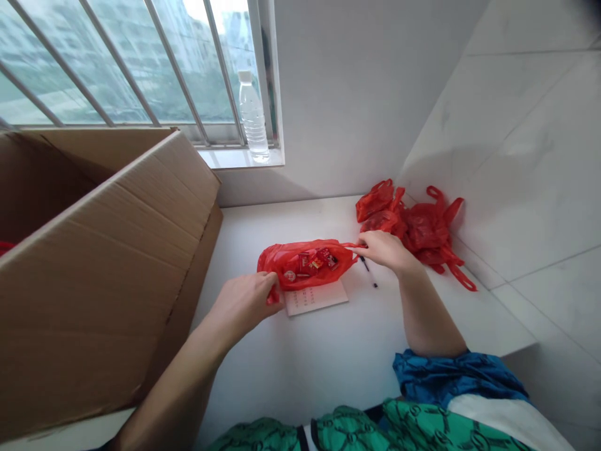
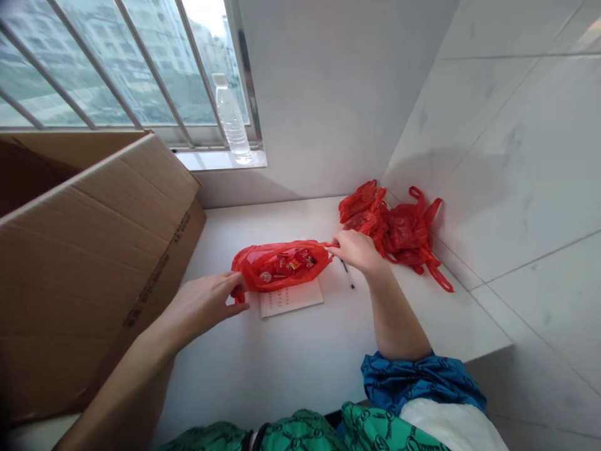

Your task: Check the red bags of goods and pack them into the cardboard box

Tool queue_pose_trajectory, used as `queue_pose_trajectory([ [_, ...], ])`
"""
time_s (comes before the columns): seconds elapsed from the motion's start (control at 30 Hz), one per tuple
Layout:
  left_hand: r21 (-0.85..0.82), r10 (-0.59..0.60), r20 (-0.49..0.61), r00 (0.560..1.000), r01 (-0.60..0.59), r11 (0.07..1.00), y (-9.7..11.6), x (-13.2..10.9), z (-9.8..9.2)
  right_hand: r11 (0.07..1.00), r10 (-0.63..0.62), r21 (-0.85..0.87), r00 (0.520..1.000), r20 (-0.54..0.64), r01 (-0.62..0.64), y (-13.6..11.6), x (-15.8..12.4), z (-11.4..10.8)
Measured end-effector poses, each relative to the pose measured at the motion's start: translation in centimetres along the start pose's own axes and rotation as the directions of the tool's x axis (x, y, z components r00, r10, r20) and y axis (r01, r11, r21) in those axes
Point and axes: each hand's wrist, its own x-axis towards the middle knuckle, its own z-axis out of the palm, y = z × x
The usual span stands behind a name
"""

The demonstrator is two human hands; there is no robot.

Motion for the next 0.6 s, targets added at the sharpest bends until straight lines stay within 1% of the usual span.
queue_pose_trajectory([
  [0.07,0.02,-0.011,-0.073,0.997,0.012,1.0,-0.5,-0.2,-0.2,0.987,-0.079,0.136,0.996,-0.037,0.084,0.6,-0.5,-0.9],
  [0.1,0.017,-0.026,-0.141,0.99,0.029,0.999,-0.8,-0.3,-0.5,0.96,-0.127,0.242,0.989,-0.07,0.141,1.0,-0.9,-1.4],
  [0.13,0.003,-0.046,-0.225,0.973,0.048,0.999,-1.0,-0.4,-0.8,0.91,-0.168,0.365,0.979,-0.114,0.198,1.2,-1.2,-1.9],
  [0.17,-0.026,-0.071,-0.323,0.944,0.066,0.998,-1.3,-0.5,-1.3,0.836,-0.19,0.489,0.967,-0.169,0.249,1.3,-1.4,-2.3],
  [0.2,-0.072,-0.093,-0.428,0.899,0.069,0.995,-1.5,-0.6,-1.8,0.741,-0.186,0.602,0.952,-0.242,0.298,1.3,-1.5,-2.6],
  [0.23,-0.134,-0.114,-0.535,0.837,0.049,0.99,-1.7,-0.5,-2.4,0.631,-0.154,0.693,0.932,-0.329,0.349,1.1,-1.5,-2.9],
  [0.27,-0.204,-0.141,-0.635,0.76,0.011,0.979,-1.8,-0.3,-3.0,0.511,-0.102,0.756,0.902,-0.419,0.409,0.6,-1.3,-3.1],
  [0.33,-0.335,-0.221,-0.781,0.584,-0.093,0.938,-1.8,0.4,-4.0,0.262,0.009,0.799,0.826,-0.563,0.542,-0.8,-0.4,-3.1],
  [0.37,-0.383,-0.266,-0.823,0.502,-0.145,0.912,-1.8,1.0,-4.5,0.144,0.051,0.789,0.791,-0.609,0.598,-1.8,0.1,-3.0],
  [0.4,-0.418,-0.303,-0.847,0.437,-0.194,0.888,-1.7,1.6,-4.8,0.038,0.08,0.769,0.765,-0.639,0.639,-2.7,0.6,-2.8],
  [0.43,-0.44,-0.328,-0.859,0.393,-0.239,0.865,-1.6,2.3,-5.1,-0.05,0.096,0.747,0.748,-0.657,0.662,-3.8,1.2,-2.6],
  [0.47,-0.453,-0.338,-0.865,0.371,-0.287,0.844,-1.4,3.0,-5.3,-0.115,0.098,0.73,0.739,-0.666,0.673,-4.7,1.6,-2.4],
  [0.5,-0.46,-0.335,-0.868,0.368,-0.338,0.821,-1.1,3.6,-5.5,-0.15,0.084,0.723,0.737,-0.671,0.675,-5.7,1.9,-2.1],
  [0.53,-0.461,-0.318,-0.869,0.379,-0.388,0.798,-0.7,4.1,-5.6,-0.154,0.046,0.728,0.741,-0.67,0.668,-6.5,2.0,-1.9],
  [0.57,-0.455,-0.286,-0.87,0.401,-0.434,0.777,-0.2,4.5,-5.8,-0.126,-0.015,0.745,0.75,-0.661,0.655,-7.3,2.1,-1.5],
  [0.6,-0.444,-0.237,-0.87,0.433,-0.475,0.76,0.3,4.7,-5.9,-0.068,-0.091,0.766,0.761,-0.643,0.639,-8.0,2.0,-1.2],
])
